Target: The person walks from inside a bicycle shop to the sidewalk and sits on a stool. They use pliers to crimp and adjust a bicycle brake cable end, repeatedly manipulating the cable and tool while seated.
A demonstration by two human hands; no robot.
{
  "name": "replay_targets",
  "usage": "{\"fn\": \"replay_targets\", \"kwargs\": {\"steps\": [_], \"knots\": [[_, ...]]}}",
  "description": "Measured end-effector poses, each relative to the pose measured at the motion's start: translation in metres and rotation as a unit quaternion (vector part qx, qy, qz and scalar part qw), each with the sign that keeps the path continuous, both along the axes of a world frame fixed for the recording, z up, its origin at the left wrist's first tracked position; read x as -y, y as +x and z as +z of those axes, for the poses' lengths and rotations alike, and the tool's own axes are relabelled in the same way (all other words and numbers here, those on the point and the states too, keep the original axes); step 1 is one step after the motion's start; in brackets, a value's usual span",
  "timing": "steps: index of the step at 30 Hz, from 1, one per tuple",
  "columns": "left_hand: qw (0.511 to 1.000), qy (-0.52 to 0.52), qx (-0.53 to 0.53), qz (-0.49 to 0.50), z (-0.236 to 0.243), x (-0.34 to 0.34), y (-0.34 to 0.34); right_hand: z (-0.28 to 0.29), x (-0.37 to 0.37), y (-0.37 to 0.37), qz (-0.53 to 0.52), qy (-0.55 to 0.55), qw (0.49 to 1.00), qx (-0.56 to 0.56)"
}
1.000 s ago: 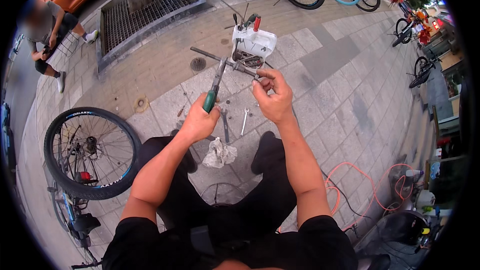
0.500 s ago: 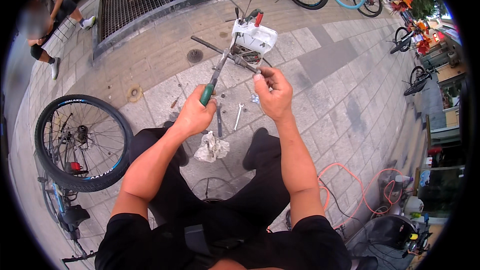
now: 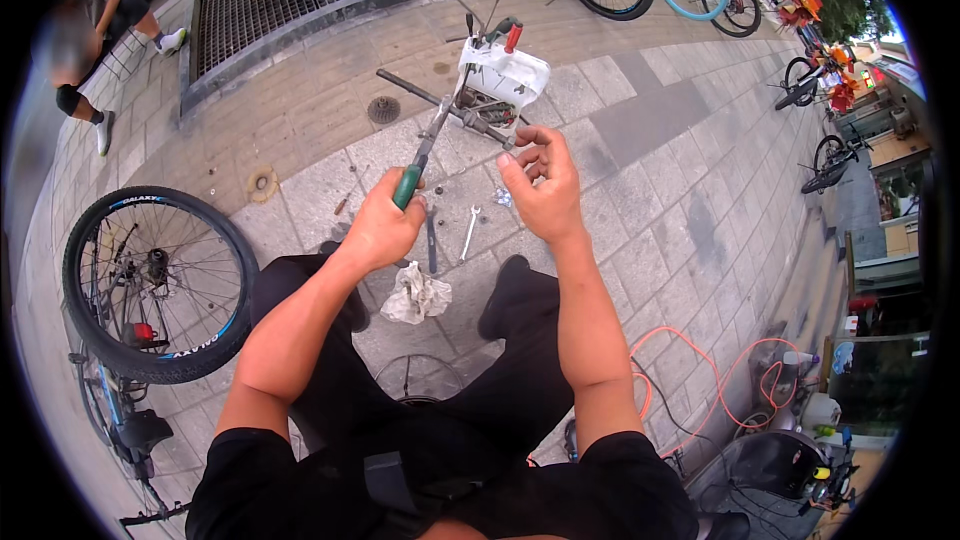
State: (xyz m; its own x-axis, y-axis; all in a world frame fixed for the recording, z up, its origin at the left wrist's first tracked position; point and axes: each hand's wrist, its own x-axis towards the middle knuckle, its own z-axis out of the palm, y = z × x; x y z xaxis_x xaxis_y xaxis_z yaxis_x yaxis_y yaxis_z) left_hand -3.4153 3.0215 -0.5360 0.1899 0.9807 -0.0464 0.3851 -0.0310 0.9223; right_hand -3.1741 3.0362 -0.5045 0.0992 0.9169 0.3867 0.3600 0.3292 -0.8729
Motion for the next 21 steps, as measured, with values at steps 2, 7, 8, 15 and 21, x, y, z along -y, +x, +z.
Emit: {"fn": "replay_targets", "kwargs": {"steps": [2,7,8,15,21], "knots": [[1.000,0.015,-0.008,-0.005,-0.002,0.001,0.000,-0.002,0.000,-0.002,-0.003,0.045,0.998,0.053],[1.000,-0.005,-0.010,-0.012,0.003,0.003,0.000,-0.003,-0.008,0.009,0.141,-0.316,0.878,-0.330],[1.000,-0.007,-0.011,-0.012,0.003,0.002,0.000,-0.005,-0.007,0.002,0.117,-0.311,0.892,-0.306],[1.000,-0.013,0.008,-0.006,-0.004,-0.001,-0.006,0.007,0.000,-0.015,-0.062,0.103,0.989,0.087],[1.000,0.001,-0.005,-0.016,0.001,0.003,-0.004,-0.002,-0.002,0.000,0.071,-0.204,0.961,-0.171]]}}
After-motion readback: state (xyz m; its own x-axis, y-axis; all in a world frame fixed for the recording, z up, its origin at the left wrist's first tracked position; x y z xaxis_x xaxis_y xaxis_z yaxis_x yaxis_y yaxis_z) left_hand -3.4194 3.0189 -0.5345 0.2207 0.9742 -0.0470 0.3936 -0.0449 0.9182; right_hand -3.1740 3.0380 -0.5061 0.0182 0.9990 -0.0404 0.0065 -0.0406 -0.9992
